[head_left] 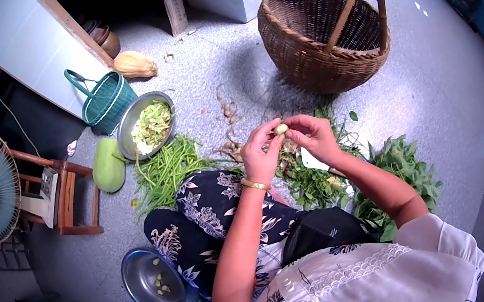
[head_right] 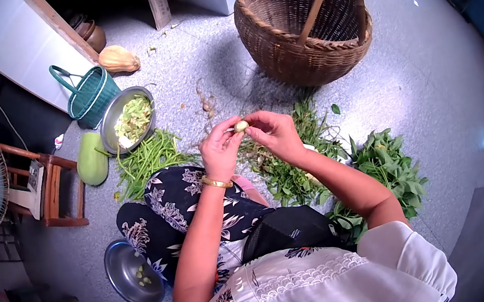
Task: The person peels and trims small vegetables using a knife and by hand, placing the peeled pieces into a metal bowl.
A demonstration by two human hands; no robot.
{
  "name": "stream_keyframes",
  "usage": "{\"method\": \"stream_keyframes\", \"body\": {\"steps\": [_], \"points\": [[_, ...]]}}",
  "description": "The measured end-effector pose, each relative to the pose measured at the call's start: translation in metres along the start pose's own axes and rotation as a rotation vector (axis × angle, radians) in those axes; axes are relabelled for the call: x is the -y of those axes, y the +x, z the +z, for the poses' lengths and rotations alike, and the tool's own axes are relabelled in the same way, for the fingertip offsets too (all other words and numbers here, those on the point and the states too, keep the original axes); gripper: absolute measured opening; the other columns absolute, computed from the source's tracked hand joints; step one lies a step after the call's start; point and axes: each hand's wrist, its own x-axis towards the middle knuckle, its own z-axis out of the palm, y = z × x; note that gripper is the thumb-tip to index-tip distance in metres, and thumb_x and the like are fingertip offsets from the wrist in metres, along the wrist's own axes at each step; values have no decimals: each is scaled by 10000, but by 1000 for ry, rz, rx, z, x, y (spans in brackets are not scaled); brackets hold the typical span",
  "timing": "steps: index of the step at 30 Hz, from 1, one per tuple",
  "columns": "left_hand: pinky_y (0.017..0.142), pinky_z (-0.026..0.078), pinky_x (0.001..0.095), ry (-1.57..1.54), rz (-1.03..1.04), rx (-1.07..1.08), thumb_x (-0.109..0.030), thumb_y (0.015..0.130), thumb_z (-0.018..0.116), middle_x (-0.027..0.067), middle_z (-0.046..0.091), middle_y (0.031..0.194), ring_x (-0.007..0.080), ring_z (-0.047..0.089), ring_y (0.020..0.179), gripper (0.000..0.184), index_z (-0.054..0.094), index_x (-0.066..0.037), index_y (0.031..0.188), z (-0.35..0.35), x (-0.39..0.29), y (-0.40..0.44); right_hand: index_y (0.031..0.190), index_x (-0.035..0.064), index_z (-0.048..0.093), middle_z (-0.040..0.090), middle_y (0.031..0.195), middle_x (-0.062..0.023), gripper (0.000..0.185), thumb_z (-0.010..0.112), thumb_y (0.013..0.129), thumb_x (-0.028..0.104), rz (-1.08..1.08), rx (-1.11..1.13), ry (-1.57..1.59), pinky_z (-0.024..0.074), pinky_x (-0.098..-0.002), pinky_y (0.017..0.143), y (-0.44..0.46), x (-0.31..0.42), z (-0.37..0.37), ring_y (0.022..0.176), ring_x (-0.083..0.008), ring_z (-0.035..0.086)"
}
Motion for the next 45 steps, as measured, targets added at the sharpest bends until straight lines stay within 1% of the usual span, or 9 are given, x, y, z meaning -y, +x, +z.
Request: {"method": "stream_keyframes", "body": {"steps": [4, 6, 13, 19, 21, 25, 31, 33, 45], "points": [[741, 454, 304, 431, 313, 42, 6, 686, 593, 101, 595, 924, 229, 569, 852, 294, 585, -63, 971, 6, -21, 2, 916, -21, 590, 624, 764, -65, 175, 599, 765, 67, 9, 0, -28, 469, -213, 608, -4, 8, -7, 687, -90, 591], [740, 448, 327, 423, 315, 33, -2, 673, 595, 97, 598, 899, 249, 563, 848, 297, 585, -59, 965, 11, -23, 3, 911, -22, 595, 627, 762, -83, 171, 595, 759, 57, -39, -42, -191, 470, -209, 604, -6, 17, -10, 673, -85, 588], [667, 476, 301, 319, 245, -29, 10, 678, 604, 106, 594, 863, 229, 579, 769, 278, 586, -40, 951, 13, -12, -1, 893, -6, 600, 602, 732, -133, 137, 559, 766, 24, -213, -22, -430, 458, -259, 529, -5, 20, -9, 604, -217, 604], [663, 502, 247, 188, 118, -46, 18, 709, 602, 96, 596, 871, 158, 592, 759, 265, 578, -21, 969, 10, -1, -6, 885, 3, 605, 613, 720, -115, 126, 558, 773, 36, -90, -37, -283, 464, -261, 531, -4, 5, -5, 599, -164, 605], [676, 501, 244, 65, -36, -69, 25, 708, 604, 86, 595, 894, 140, 588, 773, 279, 573, -18, 982, 9, 1, -6, 889, 2, 607, 618, 720, -108, 129, 561, 777, 47, -29, -23, -231, 464, -255, 534, -3, 4, -5, 603, -149, 604], [664, 501, 239, -44, -68, -88, 29, 698, 614, 88, 592, 913, 133, 587, 763, 268, 582, -13, 961, 6, 6, -4, 908, -6, 608, 624, 715, -101, 158, 578, 781, 83, -8, 35, -169, 459, -237, 541, 0, -4, -5, 606, -132, 598], [648, 503, 231, 136, 84, -51, 33, 675, 636, 106, 590, 914, 142, 590, 764, 206, 603, 4, 877, 2, 9, -5, 916, -10, 608, 629, 720, -100, 168, 586, 773, 76, -9, 92, -255, 459, -234, 544, 2, 4, -8, 616, -119, 598], [716, 500, 231, 118, 59, -15, 64, 711, 606, 104, 558, 971, 142, 571, 834, 179, 590, 45, 889, 1, 10, -6, 915, -14, 606, 630, 721, -100, 164, 582, 773, 65, -22, 109, -293, 464, -236, 547, 3, 6, -8, 625, -118, 605], [740, 475, 226, -21, -167, 2, 49, 738, 587, 109, 560, 985, 141, 569, 844, 282, 529, 45, 1014, 2, 9, -8, 887, -28, 609, 634, 711, -96, 136, 545, 799, 53, 189, 106, -22, 501, -229, 577, 5, -9, -9, 651, -125, 621]]}}
